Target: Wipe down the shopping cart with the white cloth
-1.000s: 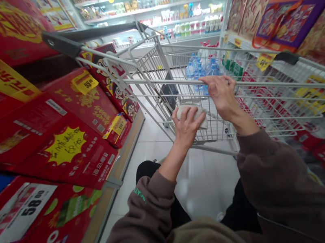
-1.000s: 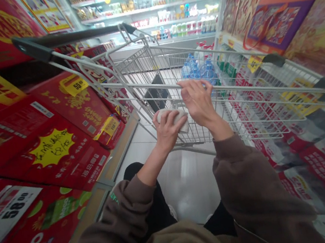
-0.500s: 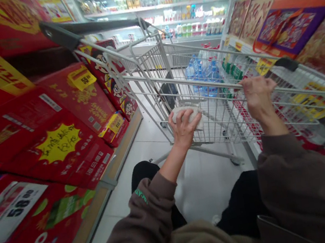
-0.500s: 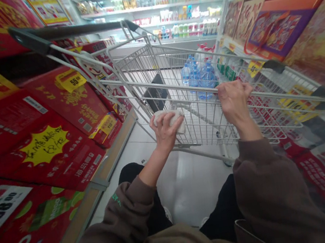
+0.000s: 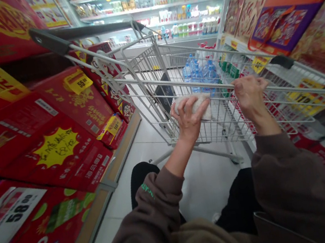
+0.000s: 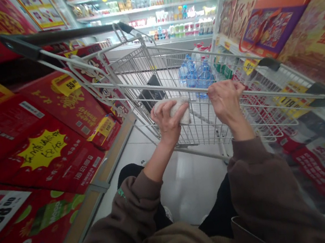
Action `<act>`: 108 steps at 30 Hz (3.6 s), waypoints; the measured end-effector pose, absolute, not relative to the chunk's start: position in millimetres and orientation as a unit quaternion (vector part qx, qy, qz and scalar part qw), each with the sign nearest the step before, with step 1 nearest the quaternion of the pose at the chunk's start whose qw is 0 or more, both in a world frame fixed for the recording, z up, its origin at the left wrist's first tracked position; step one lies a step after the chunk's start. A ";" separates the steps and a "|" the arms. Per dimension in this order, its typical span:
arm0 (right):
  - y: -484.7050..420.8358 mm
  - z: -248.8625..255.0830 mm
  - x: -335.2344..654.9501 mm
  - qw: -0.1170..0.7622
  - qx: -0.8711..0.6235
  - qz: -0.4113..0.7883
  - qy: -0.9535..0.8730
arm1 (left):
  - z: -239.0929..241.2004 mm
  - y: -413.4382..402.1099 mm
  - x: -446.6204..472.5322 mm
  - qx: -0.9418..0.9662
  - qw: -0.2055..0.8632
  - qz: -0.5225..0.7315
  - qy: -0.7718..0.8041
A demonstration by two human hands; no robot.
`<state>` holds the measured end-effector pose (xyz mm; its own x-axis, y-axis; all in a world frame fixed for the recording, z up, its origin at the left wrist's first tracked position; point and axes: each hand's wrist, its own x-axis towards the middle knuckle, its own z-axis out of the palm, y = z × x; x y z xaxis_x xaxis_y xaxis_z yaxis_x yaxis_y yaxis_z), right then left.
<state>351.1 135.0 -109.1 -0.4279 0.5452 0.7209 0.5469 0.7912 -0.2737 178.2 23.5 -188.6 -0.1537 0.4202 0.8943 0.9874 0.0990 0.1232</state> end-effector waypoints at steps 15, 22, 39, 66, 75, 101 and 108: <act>130.9 -110.8 353.8 0.440 -0.308 -0.008 -0.844 | -190.7 0.0 198.4 -0.557 0.291 -0.402 -0.666; 130.7 -113.3 354.7 0.449 -0.301 -0.009 -0.841 | -194.7 12.2 197.1 -0.524 0.290 -0.408 -0.689; 127.2 -113.6 353.8 0.445 -0.298 -0.023 -0.844 | -166.3 2.5 212.3 -0.527 0.317 -0.464 -0.638; 123.7 -111.2 353.9 0.424 -0.305 -0.023 -0.853 | -204.0 36.0 221.1 -0.531 0.348 -0.433 -0.640; 124.9 -112.4 351.4 0.428 -0.303 -0.019 -0.851 | -250.7 18.3 227.5 -0.572 0.255 -0.364 -0.690; 119.1 -106.5 354.0 0.388 -0.292 -0.038 -0.873 | -261.7 20.5 243.8 -0.580 0.261 -0.363 -0.682; 152.9 -113.4 424.4 0.384 -0.333 -0.049 -0.860 | -222.0 14.0 238.8 -0.577 0.230 -0.387 -0.681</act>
<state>424.4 152.9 -113.4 -0.4833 0.5344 0.6934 0.6101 0.7737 -0.1711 238.8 14.0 -222.0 -0.2274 0.6080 0.7607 0.9647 0.0339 0.2612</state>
